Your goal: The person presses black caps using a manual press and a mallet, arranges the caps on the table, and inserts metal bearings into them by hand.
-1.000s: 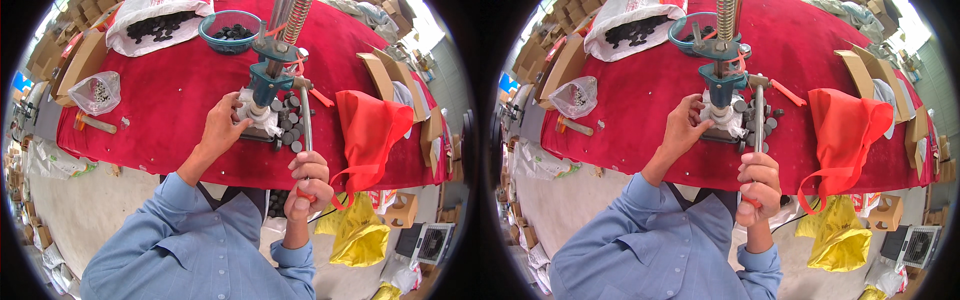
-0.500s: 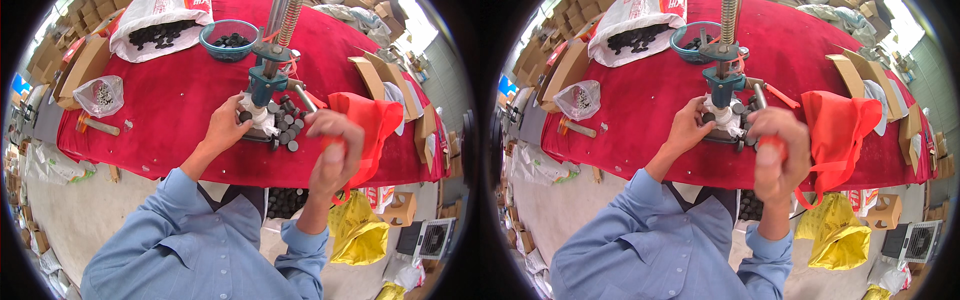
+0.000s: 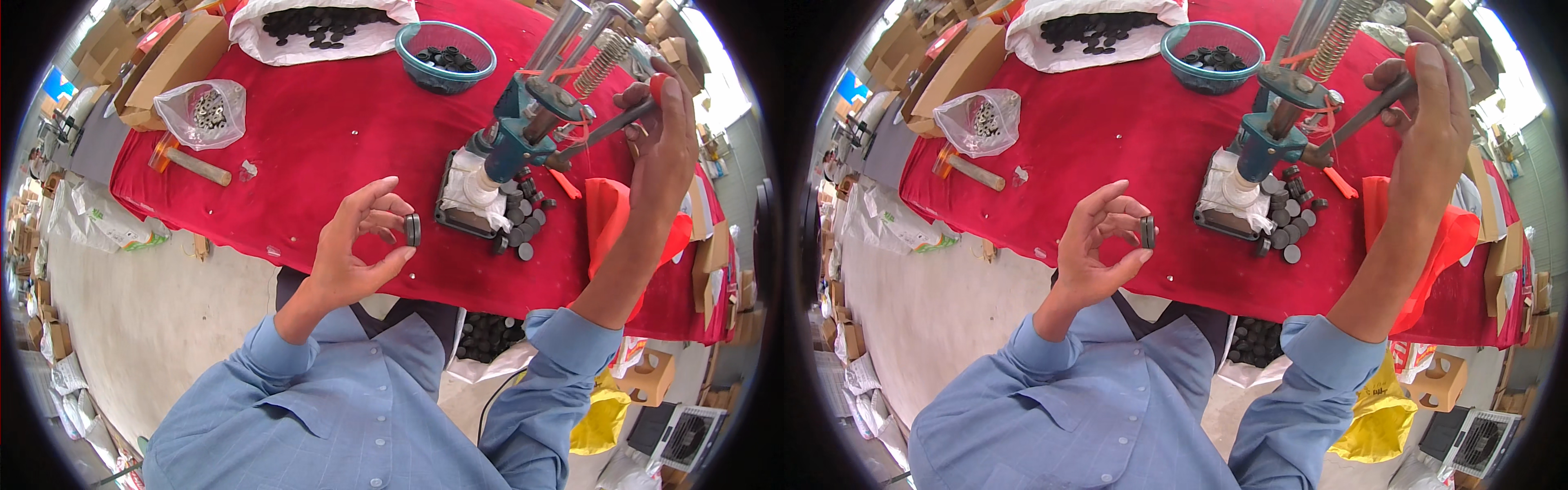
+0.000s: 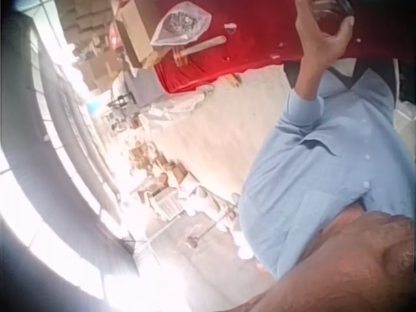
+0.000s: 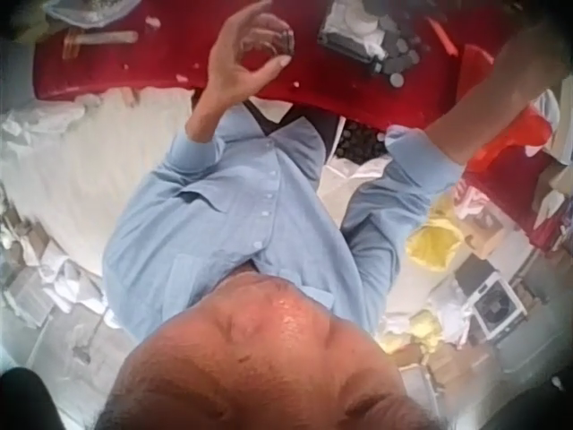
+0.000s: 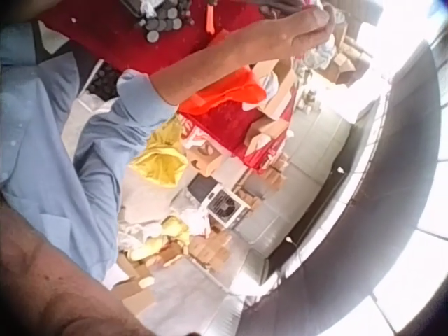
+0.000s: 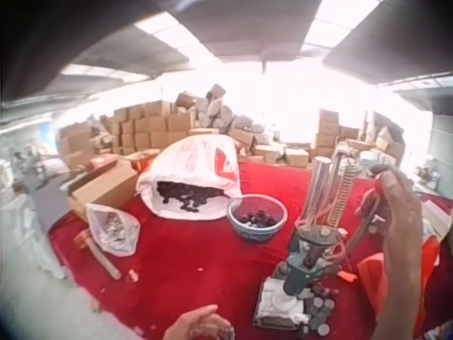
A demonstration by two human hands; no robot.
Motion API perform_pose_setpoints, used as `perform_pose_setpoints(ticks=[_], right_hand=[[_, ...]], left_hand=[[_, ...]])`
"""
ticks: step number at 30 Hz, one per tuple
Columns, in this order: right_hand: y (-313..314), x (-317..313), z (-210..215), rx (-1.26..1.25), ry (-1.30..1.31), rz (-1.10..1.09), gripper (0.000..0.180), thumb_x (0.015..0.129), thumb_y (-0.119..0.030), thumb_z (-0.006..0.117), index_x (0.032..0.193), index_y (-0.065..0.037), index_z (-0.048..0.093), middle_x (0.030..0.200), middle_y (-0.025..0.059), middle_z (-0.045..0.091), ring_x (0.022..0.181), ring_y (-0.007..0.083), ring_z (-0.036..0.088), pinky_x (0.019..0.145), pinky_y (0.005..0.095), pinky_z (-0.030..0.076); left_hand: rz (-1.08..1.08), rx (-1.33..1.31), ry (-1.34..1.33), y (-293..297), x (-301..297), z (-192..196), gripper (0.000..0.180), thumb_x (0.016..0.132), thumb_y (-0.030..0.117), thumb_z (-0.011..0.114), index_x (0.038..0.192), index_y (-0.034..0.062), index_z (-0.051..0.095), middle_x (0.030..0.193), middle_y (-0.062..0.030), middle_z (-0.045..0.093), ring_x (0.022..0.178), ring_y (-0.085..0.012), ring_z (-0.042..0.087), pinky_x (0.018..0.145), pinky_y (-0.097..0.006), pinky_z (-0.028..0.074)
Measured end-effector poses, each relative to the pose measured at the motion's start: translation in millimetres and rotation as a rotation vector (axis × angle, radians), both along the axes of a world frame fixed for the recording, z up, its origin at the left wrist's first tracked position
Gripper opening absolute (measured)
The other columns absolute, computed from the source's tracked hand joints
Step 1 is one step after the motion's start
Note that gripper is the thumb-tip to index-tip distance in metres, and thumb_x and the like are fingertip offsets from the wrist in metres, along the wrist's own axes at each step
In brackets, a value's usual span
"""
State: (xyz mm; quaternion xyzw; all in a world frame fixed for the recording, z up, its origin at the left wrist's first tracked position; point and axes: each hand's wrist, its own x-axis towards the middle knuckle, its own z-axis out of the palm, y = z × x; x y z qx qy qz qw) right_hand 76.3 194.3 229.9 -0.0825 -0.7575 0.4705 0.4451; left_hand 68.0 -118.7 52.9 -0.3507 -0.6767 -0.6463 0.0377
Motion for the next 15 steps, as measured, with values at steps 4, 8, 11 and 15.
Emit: perform_pose_setpoints(ticks=[4,8,11,15], right_hand=[[-33.4,10.1,-21.1,0.137,0.197,-0.252,0.036,0.100,-0.024,0.065,0.125,0.003,0.064,0.104,0.0108,0.073,0.091,0.0110,0.068,0.079,0.0266,0.054],[-85.3,60.4,-96.6,-0.036,0.132,-0.035,0.030,0.094,-0.002,0.068,0.123,0.003,0.064,0.110,0.0094,0.069,0.091,0.0122,0.067,0.083,0.0254,0.055],[-129.6,66.1,-159.3,-0.214,-0.117,0.260,0.037,0.088,0.009,0.067,0.124,-0.001,0.066,0.112,0.0087,0.067,0.089,0.0118,0.066,0.080,0.0258,0.056],[-160.1,63.2,-183.2,-0.234,-0.164,0.327,0.046,0.081,0.012,0.069,0.125,-0.001,0.068,0.109,0.0113,0.065,0.084,0.0145,0.066,0.076,0.0282,0.055]], left_hand=[[0.015,0.024,0.034,-9.0,-0.2,-1.5,0.081,0.080,-0.007,0.079,0.152,0.0030,0.043,0.121,-0.0114,0.068,0.105,-0.0181,0.073,0.084,-0.030,0.059],[-0.102,0.233,-0.237,0.0,4.9,8.8,0.070,0.088,-0.006,0.073,0.151,0.0008,0.044,0.120,-0.0132,0.069,0.105,-0.0213,0.074,0.083,-0.030,0.060],[-0.263,0.397,-0.642,1.1,2.9,5.0,0.055,0.099,0.003,0.067,0.149,0.0001,0.047,0.118,-0.0122,0.069,0.105,-0.0216,0.074,0.083,-0.031,0.061],[-0.368,0.551,-1.064,3.3,2.3,-8.4,0.043,0.108,0.019,0.059,0.146,0.0007,0.053,0.116,-0.0094,0.070,0.105,-0.0189,0.072,0.089,-0.033,0.059]])
